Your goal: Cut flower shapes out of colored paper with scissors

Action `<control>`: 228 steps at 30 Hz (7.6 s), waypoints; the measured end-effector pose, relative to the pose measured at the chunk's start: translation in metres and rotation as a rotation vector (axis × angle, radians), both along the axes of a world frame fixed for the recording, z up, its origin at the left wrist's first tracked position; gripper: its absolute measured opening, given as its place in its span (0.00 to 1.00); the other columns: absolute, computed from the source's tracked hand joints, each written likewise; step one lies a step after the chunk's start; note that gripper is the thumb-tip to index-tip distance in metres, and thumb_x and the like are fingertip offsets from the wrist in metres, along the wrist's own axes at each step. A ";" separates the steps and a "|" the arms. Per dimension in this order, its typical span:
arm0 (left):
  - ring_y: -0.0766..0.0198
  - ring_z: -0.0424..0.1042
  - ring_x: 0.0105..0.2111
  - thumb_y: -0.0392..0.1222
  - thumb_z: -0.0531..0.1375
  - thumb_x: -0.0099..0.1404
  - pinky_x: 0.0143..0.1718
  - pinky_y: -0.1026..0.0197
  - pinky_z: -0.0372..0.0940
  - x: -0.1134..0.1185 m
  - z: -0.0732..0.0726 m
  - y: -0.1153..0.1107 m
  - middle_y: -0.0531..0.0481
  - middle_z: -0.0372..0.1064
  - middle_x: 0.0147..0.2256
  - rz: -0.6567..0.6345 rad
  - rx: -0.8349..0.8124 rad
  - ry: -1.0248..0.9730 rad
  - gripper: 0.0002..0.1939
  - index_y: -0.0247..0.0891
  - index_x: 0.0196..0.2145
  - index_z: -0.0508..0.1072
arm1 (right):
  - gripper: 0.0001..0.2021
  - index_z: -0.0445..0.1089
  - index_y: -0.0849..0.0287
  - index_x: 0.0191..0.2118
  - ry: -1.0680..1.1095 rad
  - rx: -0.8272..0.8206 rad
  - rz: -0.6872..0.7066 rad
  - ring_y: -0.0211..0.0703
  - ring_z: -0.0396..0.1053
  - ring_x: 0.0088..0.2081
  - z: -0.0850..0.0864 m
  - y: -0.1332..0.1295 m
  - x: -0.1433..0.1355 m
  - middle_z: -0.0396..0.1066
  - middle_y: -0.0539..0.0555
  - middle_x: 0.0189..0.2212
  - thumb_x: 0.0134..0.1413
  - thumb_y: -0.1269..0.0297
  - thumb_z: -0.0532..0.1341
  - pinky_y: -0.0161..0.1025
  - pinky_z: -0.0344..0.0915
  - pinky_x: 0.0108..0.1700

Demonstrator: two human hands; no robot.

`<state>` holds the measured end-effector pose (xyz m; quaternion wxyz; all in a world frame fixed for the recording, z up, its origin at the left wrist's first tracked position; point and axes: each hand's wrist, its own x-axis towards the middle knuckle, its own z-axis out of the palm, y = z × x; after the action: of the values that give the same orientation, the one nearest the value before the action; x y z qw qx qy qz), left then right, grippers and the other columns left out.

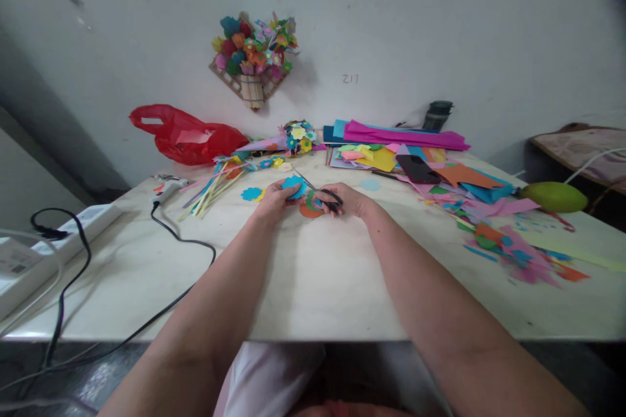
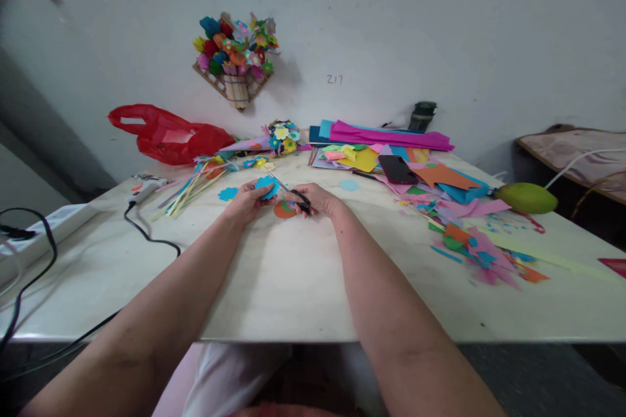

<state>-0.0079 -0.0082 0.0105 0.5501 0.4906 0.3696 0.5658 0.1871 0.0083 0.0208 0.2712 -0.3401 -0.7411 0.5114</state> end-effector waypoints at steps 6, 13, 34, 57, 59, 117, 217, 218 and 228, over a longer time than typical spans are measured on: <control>0.69 0.67 0.22 0.40 0.67 0.45 0.29 0.62 0.67 0.000 0.000 0.000 0.52 0.68 0.23 0.008 -0.010 -0.010 0.12 0.33 0.26 0.70 | 0.15 0.63 0.63 0.25 0.014 -0.002 0.004 0.30 0.62 0.13 0.001 -0.001 0.000 0.67 0.50 0.17 0.50 0.54 0.58 0.27 0.48 0.11; 0.65 0.71 0.26 0.38 0.68 0.44 0.35 0.60 0.68 0.000 0.000 0.002 0.47 0.72 0.27 0.065 -0.039 -0.075 0.12 0.31 0.28 0.72 | 0.13 0.63 0.63 0.24 -0.018 0.000 -0.029 0.29 0.62 0.14 0.003 -0.003 -0.001 0.66 0.50 0.17 0.51 0.58 0.59 0.25 0.48 0.11; 0.71 0.65 0.20 0.40 0.68 0.44 0.23 0.67 0.63 0.000 0.001 0.001 0.53 0.66 0.22 0.032 -0.014 -0.002 0.12 0.33 0.24 0.69 | 0.16 0.64 0.63 0.23 0.006 0.025 -0.022 0.28 0.60 0.13 0.006 -0.005 -0.001 0.67 0.50 0.16 0.50 0.53 0.58 0.26 0.49 0.11; 0.69 0.66 0.19 0.44 0.66 0.48 0.23 0.66 0.62 -0.005 -0.002 0.002 0.50 0.68 0.20 -0.102 0.032 0.061 0.13 0.33 0.25 0.69 | 0.15 0.63 0.63 0.25 -0.007 0.003 0.011 0.30 0.61 0.13 0.004 -0.003 0.002 0.67 0.50 0.16 0.52 0.54 0.57 0.26 0.48 0.11; 0.69 0.65 0.19 0.44 0.66 0.47 0.22 0.66 0.62 -0.005 -0.003 0.003 0.51 0.67 0.20 -0.103 0.026 0.060 0.13 0.32 0.25 0.69 | 0.15 0.63 0.63 0.25 -0.010 -0.007 0.007 0.30 0.62 0.13 0.003 -0.002 0.002 0.67 0.50 0.16 0.51 0.55 0.57 0.26 0.48 0.11; 0.64 0.71 0.25 0.42 0.68 0.43 0.33 0.59 0.67 -0.002 -0.004 0.004 0.45 0.73 0.28 0.013 -0.012 -0.024 0.14 0.31 0.27 0.74 | 0.13 0.63 0.63 0.25 -0.067 -0.021 -0.009 0.28 0.60 0.13 0.004 -0.004 -0.003 0.65 0.48 0.16 0.49 0.57 0.59 0.25 0.46 0.10; 0.66 0.68 0.20 0.40 0.66 0.45 0.24 0.62 0.66 -0.003 -0.003 0.006 0.47 0.71 0.24 0.059 -0.024 -0.048 0.13 0.32 0.28 0.70 | 0.11 0.65 0.63 0.26 -0.009 -0.053 -0.003 0.28 0.57 0.12 0.004 -0.002 0.000 0.63 0.47 0.14 0.51 0.60 0.58 0.26 0.43 0.10; 0.66 0.67 0.19 0.40 0.66 0.44 0.22 0.62 0.65 -0.004 -0.004 0.006 0.48 0.70 0.23 0.065 -0.024 -0.044 0.13 0.33 0.27 0.69 | 0.11 0.64 0.63 0.26 -0.010 -0.051 -0.001 0.28 0.57 0.12 0.004 -0.003 0.000 0.63 0.47 0.14 0.51 0.60 0.58 0.26 0.43 0.10; 0.74 0.57 0.16 0.38 0.67 0.44 0.18 0.68 0.55 -0.002 -0.005 0.006 0.55 0.61 0.19 0.045 0.048 -0.050 0.11 0.33 0.22 0.67 | 0.15 0.63 0.63 0.24 -0.013 -0.036 -0.006 0.28 0.59 0.13 0.006 -0.005 0.002 0.64 0.48 0.15 0.51 0.56 0.58 0.26 0.46 0.10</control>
<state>-0.0101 -0.0019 0.0057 0.5341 0.4809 0.3532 0.5989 0.1891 0.0031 0.0273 0.2616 -0.3503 -0.7326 0.5217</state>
